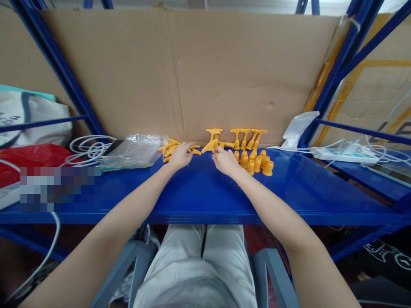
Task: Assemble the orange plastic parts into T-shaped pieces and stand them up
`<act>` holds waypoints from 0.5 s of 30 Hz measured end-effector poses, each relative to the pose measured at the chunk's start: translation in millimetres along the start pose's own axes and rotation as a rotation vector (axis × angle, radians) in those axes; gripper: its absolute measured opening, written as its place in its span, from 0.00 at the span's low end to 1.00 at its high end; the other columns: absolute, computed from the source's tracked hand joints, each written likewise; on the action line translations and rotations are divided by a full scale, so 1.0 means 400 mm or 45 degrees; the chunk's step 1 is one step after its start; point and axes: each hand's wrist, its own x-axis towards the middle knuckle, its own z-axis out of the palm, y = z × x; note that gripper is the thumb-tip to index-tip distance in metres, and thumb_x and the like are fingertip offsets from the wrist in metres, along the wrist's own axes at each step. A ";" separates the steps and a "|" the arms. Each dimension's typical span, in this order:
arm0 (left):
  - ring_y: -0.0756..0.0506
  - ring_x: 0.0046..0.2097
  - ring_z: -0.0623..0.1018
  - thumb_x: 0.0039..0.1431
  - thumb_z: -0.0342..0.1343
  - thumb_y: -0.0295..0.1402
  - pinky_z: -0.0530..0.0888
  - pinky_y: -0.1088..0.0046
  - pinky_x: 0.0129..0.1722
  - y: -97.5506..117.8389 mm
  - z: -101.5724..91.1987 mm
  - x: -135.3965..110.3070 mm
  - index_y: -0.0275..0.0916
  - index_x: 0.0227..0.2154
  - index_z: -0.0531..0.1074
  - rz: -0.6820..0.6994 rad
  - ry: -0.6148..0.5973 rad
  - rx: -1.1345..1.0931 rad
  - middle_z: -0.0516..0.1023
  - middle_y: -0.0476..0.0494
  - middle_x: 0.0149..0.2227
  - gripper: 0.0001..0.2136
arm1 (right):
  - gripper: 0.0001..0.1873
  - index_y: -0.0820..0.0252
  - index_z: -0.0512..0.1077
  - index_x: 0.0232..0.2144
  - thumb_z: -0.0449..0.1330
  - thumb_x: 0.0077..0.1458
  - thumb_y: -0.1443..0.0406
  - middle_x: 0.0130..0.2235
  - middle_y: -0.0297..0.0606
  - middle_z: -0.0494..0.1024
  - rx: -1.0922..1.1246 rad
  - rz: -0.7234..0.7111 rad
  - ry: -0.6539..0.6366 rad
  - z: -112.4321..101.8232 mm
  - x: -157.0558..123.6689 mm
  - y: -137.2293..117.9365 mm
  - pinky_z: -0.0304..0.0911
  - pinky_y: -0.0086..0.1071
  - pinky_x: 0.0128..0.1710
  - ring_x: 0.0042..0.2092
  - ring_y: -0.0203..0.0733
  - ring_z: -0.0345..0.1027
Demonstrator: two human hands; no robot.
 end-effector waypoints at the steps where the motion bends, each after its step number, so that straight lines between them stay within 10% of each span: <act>1: 0.39 0.59 0.74 0.61 0.50 0.27 0.69 0.61 0.60 -0.011 0.003 -0.001 0.37 0.56 0.72 -0.028 -0.060 0.050 0.76 0.36 0.57 0.21 | 0.22 0.62 0.79 0.50 0.46 0.69 0.64 0.56 0.52 0.73 0.003 0.012 0.023 0.001 0.001 0.002 0.63 0.41 0.49 0.51 0.51 0.71; 8: 0.35 0.68 0.64 0.67 0.44 0.33 0.61 0.46 0.66 -0.024 0.009 -0.003 0.43 0.61 0.69 -0.169 -0.621 0.267 0.63 0.40 0.69 0.22 | 0.22 0.60 0.80 0.48 0.47 0.69 0.64 0.58 0.50 0.73 0.042 0.052 0.035 0.006 0.002 0.005 0.64 0.41 0.50 0.51 0.50 0.72; 15: 0.36 0.63 0.70 0.65 0.45 0.34 0.68 0.54 0.61 -0.005 -0.011 -0.006 0.43 0.56 0.75 -0.176 -0.567 0.320 0.69 0.39 0.64 0.20 | 0.22 0.58 0.81 0.47 0.47 0.69 0.64 0.56 0.48 0.74 0.060 0.050 0.041 0.011 0.003 0.007 0.64 0.40 0.50 0.51 0.48 0.73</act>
